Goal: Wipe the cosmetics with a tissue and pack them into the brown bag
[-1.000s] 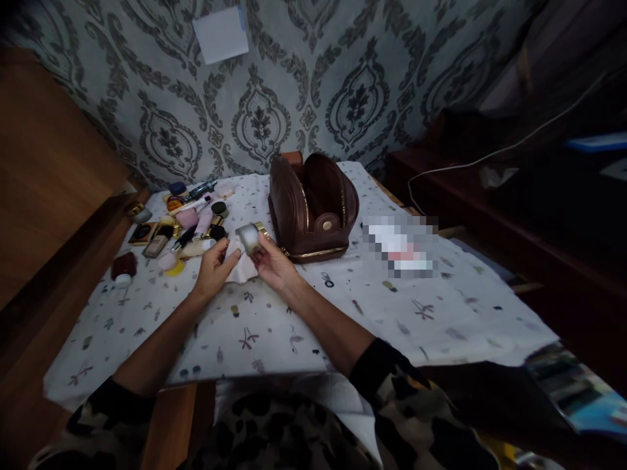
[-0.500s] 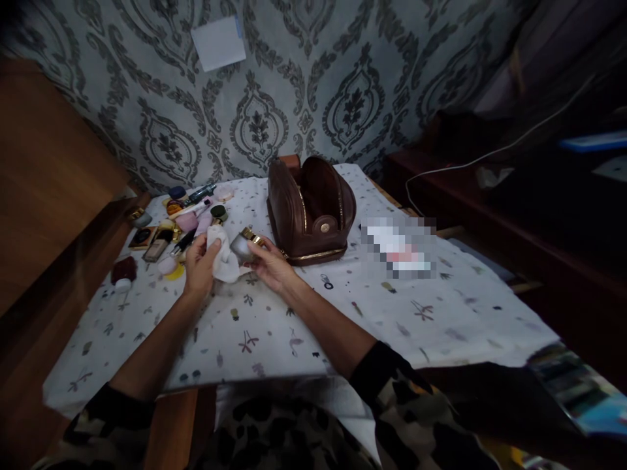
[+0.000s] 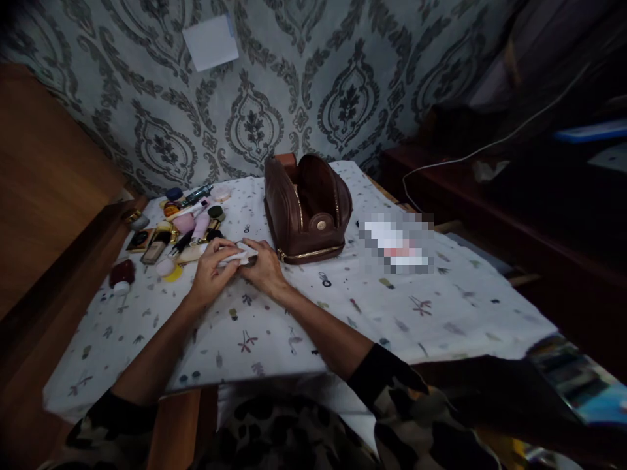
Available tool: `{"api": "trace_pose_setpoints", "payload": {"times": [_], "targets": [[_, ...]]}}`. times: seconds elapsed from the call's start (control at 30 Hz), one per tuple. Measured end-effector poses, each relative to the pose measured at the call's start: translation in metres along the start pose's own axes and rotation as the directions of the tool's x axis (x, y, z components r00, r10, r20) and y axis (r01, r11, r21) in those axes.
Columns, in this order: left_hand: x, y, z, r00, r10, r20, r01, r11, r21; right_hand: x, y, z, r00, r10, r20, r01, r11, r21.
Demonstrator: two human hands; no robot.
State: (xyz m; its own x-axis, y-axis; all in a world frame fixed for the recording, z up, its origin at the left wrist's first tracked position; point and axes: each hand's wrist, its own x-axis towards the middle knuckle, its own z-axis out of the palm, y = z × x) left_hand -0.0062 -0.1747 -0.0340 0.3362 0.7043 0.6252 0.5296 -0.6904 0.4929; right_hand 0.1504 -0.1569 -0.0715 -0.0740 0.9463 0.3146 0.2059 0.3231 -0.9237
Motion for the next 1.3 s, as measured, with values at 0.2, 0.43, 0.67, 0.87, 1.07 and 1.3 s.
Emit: {"api": "trace_pose_setpoints", "payload": {"times": [0.2, 0.43, 0.67, 0.87, 1.07, 1.3], "targets": [[0.001, -0.002, -0.007, 0.997, 0.060, 0.040, -0.062, 0.998, 0.033, 0.004, 0.005, 0.000, 1.000, -0.004, -0.023, 0.004, 1.000, 0.014], [0.001, -0.007, -0.007, 0.999, 0.037, -0.009, -0.037, 0.998, 0.045, -0.004, -0.007, 0.001, 0.991, -0.104, 0.078, 0.115, 0.982, -0.151], [0.005, -0.010, -0.007, 0.950, -0.306, -0.061, 0.302, 0.951, -0.073, -0.009, -0.008, 0.004, 0.976, -0.199, 0.091, 0.215, 0.950, -0.225], [0.007, -0.011, -0.002, 0.666, -0.746, -0.014, 0.602, 0.548, -0.580, -0.010, -0.033, -0.010, 0.975, -0.224, 0.000, 0.224, 0.974, -0.033], [0.002, -0.005, 0.010, 0.568, -0.804, 0.176, 0.733, 0.397, -0.552, -0.001, -0.087, -0.063, 0.952, -0.190, -0.240, 0.247, 0.940, 0.235], [-0.002, -0.013, 0.015, 0.567, -0.786, 0.245, 0.787, 0.430, -0.442, 0.077, -0.099, -0.136, 0.930, -0.116, -0.348, 0.270, 0.858, 0.436]]}}
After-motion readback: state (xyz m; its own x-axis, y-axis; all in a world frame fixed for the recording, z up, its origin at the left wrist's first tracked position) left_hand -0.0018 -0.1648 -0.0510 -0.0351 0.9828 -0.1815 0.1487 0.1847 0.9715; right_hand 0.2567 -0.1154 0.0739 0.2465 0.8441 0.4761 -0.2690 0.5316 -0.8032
